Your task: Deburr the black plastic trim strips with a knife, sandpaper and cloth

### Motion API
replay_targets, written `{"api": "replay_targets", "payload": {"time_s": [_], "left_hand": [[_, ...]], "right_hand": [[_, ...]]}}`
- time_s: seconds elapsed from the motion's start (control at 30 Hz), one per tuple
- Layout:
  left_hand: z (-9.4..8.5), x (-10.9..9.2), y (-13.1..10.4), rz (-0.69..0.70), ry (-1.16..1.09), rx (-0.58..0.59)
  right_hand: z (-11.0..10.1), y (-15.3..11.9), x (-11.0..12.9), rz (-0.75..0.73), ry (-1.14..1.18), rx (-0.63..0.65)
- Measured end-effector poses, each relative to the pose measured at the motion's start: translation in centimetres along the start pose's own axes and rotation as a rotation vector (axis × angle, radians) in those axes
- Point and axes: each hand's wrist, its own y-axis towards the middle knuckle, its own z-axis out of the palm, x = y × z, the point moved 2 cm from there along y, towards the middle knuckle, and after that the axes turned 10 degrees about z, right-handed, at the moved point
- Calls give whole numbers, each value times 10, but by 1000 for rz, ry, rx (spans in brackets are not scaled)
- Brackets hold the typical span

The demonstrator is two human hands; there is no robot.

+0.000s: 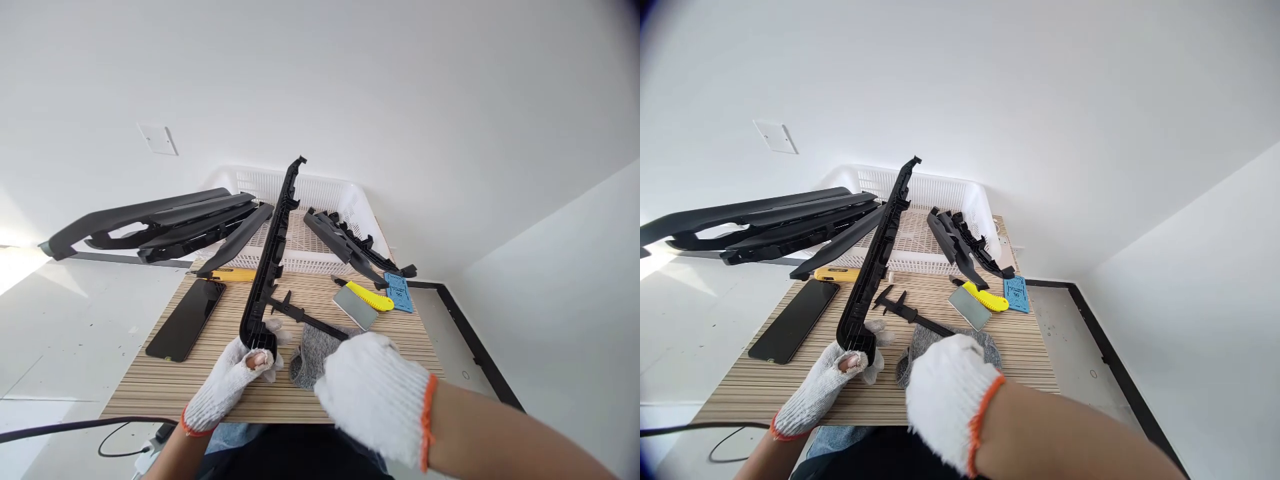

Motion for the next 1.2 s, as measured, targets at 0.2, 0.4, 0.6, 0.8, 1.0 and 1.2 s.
{"api": "replay_targets", "payload": {"time_s": [0.2,0.4,0.6,0.8,1.0,1.2], "left_hand": [[3,14,-2,-2,-93,56],[8,12,-1,-86,-109,90],[12,3,2,-71,-173,106],[12,4,11,-79,-273,47],[13,10,27,-75,-467,-76],[10,19,36,-91,-477,-131]], "right_hand": [[19,23,-57,183,-257,-81],[54,39,-78,423,-68,-6],[58,38,-77,454,36,-85],[70,30,-75,486,125,-182],[89,36,-78,546,195,-193],[87,41,-79,563,264,-132]]}}
